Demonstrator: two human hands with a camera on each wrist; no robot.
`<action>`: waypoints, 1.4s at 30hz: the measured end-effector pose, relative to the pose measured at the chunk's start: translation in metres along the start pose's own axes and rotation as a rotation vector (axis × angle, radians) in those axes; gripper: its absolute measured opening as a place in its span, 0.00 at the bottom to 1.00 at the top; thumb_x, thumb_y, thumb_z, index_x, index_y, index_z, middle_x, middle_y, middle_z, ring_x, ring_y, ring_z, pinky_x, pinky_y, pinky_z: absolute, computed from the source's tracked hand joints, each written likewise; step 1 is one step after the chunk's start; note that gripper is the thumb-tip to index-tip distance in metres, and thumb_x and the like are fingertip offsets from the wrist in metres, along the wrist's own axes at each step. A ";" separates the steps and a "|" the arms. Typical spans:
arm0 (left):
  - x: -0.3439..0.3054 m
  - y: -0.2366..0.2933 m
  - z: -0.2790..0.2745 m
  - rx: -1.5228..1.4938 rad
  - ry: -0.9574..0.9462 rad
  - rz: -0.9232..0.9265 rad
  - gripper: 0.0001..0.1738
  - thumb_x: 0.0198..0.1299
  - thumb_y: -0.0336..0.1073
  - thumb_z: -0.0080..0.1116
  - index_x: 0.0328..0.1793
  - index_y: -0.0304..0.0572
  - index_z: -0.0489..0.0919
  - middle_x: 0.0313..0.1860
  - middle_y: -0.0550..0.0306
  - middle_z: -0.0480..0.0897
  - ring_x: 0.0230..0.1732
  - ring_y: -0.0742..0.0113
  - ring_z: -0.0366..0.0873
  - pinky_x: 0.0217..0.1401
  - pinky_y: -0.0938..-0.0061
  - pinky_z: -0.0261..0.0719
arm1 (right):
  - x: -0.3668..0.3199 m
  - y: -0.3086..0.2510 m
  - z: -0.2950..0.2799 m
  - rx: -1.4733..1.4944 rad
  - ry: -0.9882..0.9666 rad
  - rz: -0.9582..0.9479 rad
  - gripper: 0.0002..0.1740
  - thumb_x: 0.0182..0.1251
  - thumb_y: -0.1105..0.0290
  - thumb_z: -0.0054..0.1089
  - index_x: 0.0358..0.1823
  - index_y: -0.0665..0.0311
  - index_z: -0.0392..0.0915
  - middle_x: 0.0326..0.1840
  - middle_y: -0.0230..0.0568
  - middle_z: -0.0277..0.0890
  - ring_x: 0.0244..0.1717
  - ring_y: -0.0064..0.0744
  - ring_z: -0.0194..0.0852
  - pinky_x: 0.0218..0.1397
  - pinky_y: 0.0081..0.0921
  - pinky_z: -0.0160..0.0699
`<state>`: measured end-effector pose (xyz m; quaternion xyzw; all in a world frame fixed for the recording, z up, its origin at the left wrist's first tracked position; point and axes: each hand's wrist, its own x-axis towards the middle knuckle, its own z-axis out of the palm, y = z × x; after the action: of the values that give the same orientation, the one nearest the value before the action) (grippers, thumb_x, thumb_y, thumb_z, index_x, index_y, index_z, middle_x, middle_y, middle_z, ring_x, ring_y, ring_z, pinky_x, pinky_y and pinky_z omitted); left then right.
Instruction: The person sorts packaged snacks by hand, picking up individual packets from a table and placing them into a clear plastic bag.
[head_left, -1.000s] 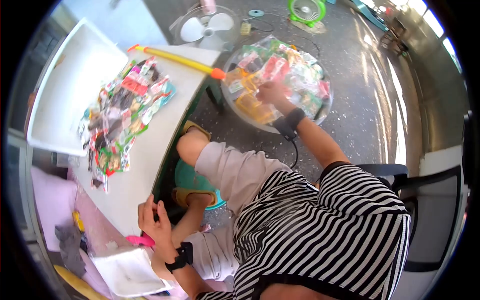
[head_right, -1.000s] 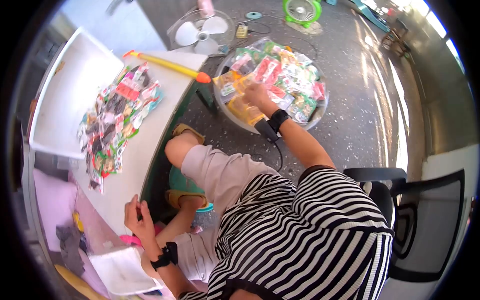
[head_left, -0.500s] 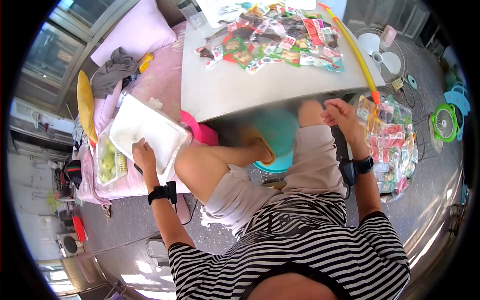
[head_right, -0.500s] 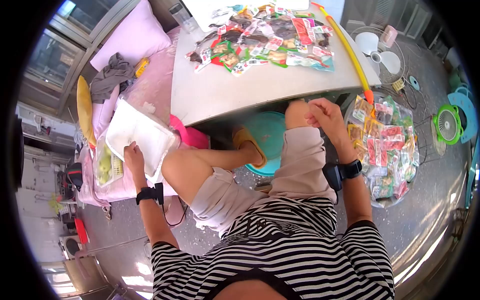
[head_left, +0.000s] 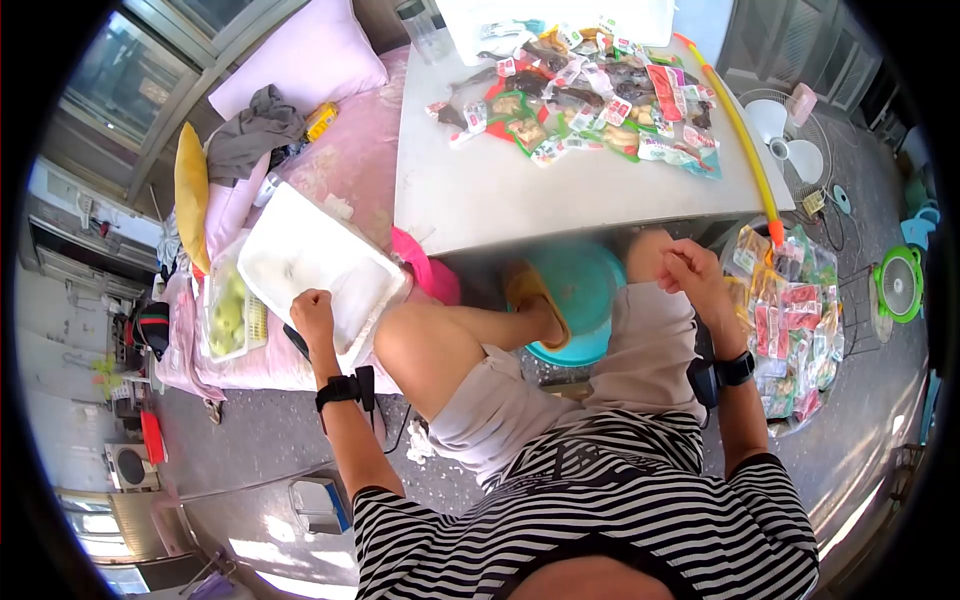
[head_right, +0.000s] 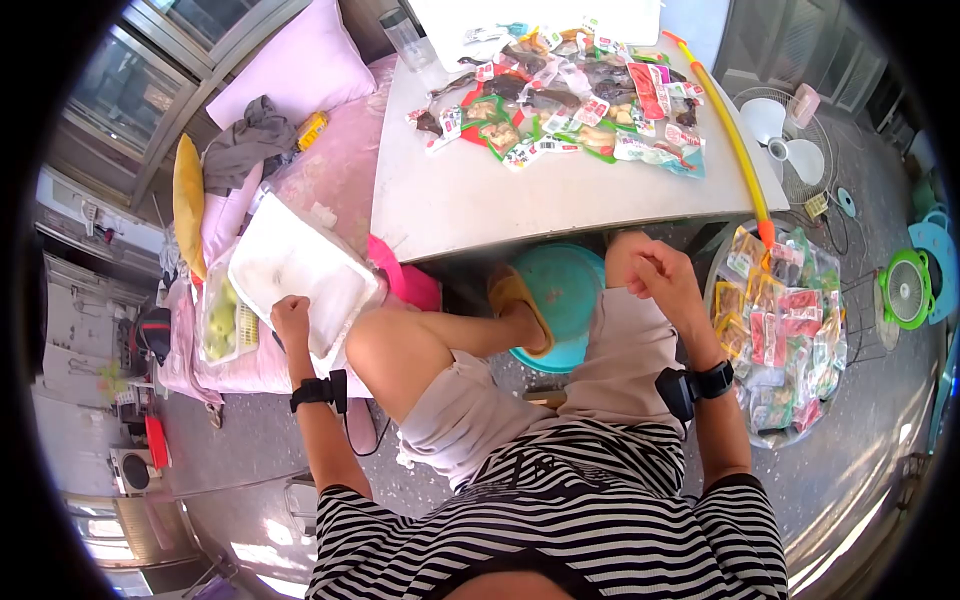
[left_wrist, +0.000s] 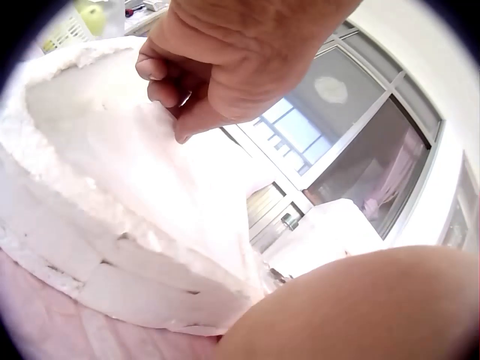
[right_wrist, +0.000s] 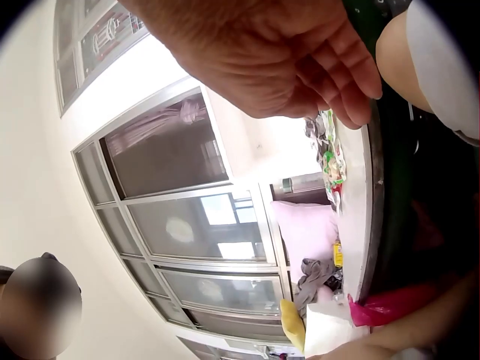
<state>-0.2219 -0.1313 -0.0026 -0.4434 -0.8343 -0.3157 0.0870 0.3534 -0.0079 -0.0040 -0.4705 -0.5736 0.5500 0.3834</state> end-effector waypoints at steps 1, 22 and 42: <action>0.005 0.014 -0.010 -0.008 -0.002 0.018 0.07 0.47 0.30 0.59 0.28 0.31 0.83 0.23 0.42 0.81 0.26 0.48 0.80 0.33 0.64 0.75 | 0.002 0.001 0.003 0.011 -0.016 0.008 0.10 0.69 0.70 0.52 0.46 0.69 0.75 0.28 0.38 0.79 0.25 0.21 0.77 0.28 0.17 0.77; -0.036 0.241 0.112 -0.923 -0.478 0.158 0.05 0.56 0.27 0.60 0.29 0.34 0.80 0.21 0.67 0.74 0.24 0.80 0.67 0.27 0.81 0.64 | 0.091 -0.025 0.115 0.425 -0.292 0.242 0.19 0.68 0.57 0.56 0.39 0.70 0.77 0.31 0.37 0.79 0.27 0.19 0.74 0.26 0.16 0.73; -0.054 0.255 0.124 -0.955 -0.788 0.150 0.05 0.51 0.24 0.64 0.32 0.34 0.78 0.23 0.62 0.78 0.23 0.79 0.69 0.25 0.83 0.64 | 0.109 -0.006 0.154 0.362 -0.099 -0.072 0.12 0.62 0.67 0.63 0.25 0.67 0.76 0.19 0.34 0.75 0.18 0.17 0.70 0.18 0.15 0.64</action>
<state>0.0295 0.0099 -0.0082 -0.5738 -0.5370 -0.4599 -0.4132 0.1769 0.0558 -0.0216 -0.3455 -0.4998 0.6527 0.4525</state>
